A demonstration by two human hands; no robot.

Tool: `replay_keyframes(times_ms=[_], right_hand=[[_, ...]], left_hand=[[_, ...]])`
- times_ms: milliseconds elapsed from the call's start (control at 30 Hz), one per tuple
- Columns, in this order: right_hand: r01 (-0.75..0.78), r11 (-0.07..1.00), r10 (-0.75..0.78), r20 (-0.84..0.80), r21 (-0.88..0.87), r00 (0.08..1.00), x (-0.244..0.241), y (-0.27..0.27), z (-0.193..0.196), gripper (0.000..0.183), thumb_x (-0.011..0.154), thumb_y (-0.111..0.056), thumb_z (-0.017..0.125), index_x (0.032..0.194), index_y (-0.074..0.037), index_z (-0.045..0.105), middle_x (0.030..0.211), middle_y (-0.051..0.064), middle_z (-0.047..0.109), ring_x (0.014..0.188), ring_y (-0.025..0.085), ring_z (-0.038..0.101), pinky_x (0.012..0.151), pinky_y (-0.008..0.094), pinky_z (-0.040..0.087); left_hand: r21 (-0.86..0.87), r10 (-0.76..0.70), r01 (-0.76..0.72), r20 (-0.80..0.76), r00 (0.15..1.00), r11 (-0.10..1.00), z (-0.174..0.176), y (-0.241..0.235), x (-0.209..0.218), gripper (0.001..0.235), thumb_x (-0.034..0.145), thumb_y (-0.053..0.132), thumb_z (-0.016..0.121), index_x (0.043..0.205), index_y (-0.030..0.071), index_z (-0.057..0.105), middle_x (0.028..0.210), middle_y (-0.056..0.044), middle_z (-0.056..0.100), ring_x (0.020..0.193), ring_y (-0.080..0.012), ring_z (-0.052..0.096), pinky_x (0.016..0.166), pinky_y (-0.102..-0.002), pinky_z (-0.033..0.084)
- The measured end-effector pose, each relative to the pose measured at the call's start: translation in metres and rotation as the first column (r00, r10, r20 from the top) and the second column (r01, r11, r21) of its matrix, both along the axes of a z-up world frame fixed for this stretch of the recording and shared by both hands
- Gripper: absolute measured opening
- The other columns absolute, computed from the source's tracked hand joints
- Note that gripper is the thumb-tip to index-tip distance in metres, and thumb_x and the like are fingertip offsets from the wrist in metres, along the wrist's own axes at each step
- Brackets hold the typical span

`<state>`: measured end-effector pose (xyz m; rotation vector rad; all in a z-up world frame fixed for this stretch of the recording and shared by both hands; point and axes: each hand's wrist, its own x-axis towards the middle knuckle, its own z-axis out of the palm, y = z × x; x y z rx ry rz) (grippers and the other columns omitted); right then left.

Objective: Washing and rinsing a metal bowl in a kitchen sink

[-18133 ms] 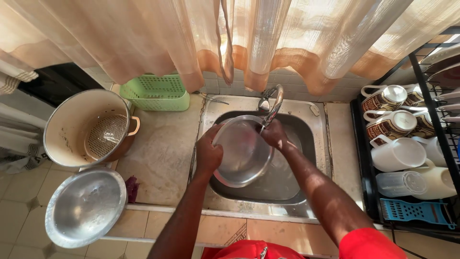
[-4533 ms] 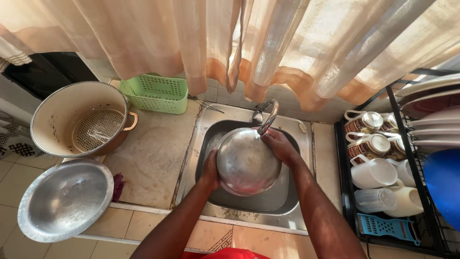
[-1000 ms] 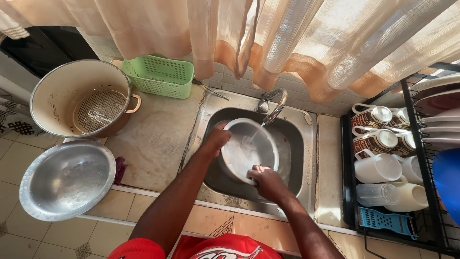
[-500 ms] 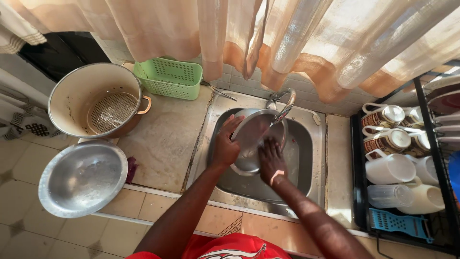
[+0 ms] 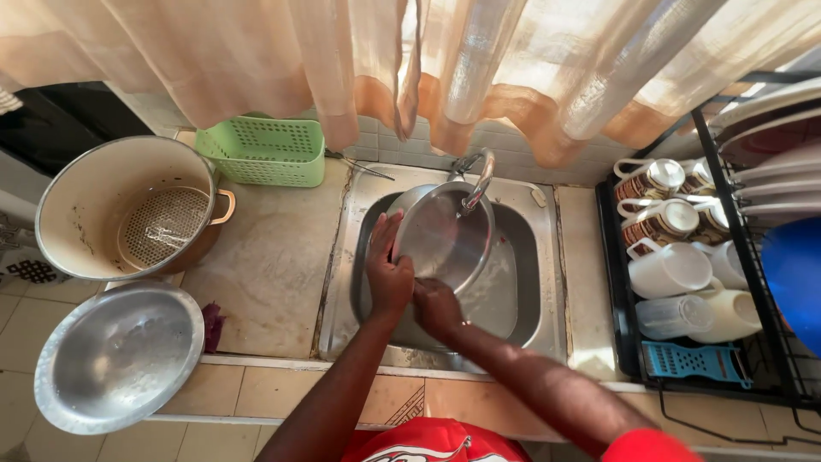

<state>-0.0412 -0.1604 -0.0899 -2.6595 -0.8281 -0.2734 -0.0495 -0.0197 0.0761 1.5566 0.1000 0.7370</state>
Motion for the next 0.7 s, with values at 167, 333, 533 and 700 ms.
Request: replay_keyframes(times_ms=[167, 333, 533, 700], right_hand=[[-0.571, 0.798, 0.601, 0.318, -0.192, 0.733, 0.070, -0.097, -0.054, 0.136, 0.065, -0.095, -0.027, 0.126, -0.013, 0.063, 0.124, 0.016, 0.066, 0.117, 0.031, 0.064, 0.116, 0.065, 0.023], [-0.214, 0.863, 0.418, 0.408, -0.458, 0.812, 0.063, -0.103, 0.045, 0.030, 0.093, -0.017, 0.053, 0.115, -0.007, 0.071, 0.128, 0.020, 0.068, 0.131, 0.038, 0.059, 0.120, 0.056, 0.030], [-0.078, 0.974, 0.126, 0.221, -0.214, 0.967, 0.017, -0.037, 0.002, 0.032, 0.088, -0.008, 0.058, 0.117, -0.003, 0.070, 0.117, 0.023, 0.069, 0.117, 0.042, 0.065, 0.105, 0.055, 0.044], [0.007, 0.996, 0.009, -0.171, 0.091, 0.985, -0.006, -0.007, 0.014, 0.026, 0.088, -0.015, 0.061, 0.112, -0.021, 0.070, 0.088, 0.002, 0.074, 0.089, 0.029, 0.074, 0.080, 0.043, 0.057]], left_hand=[[0.399, -0.244, 0.288, -0.157, 0.957, 0.871, -0.003, 0.042, 0.040, 0.072, 0.063, -0.009, 0.048, 0.129, 0.012, 0.069, 0.136, -0.008, 0.067, 0.137, -0.0392, 0.051, 0.121, -0.048, 0.035], [0.343, -0.392, 0.424, -0.163, 0.906, 0.838, -0.004, 0.040, 0.043, 0.071, 0.063, -0.015, 0.046, 0.123, 0.009, 0.073, 0.128, -0.012, 0.071, 0.135, -0.0421, 0.054, 0.119, -0.052, 0.036], [0.211, -0.233, 0.227, 0.004, 0.972, 0.951, -0.006, -0.001, 0.026, 0.067, 0.062, -0.017, 0.047, 0.119, 0.005, 0.076, 0.122, -0.016, 0.074, 0.133, -0.0404, 0.056, 0.118, -0.050, 0.038], [0.126, -0.124, 0.120, 0.026, 0.992, 0.985, -0.020, -0.003, 0.034, 0.064, 0.064, -0.011, 0.052, 0.121, 0.007, 0.075, 0.127, -0.014, 0.072, 0.135, -0.0365, 0.055, 0.118, -0.046, 0.037]])
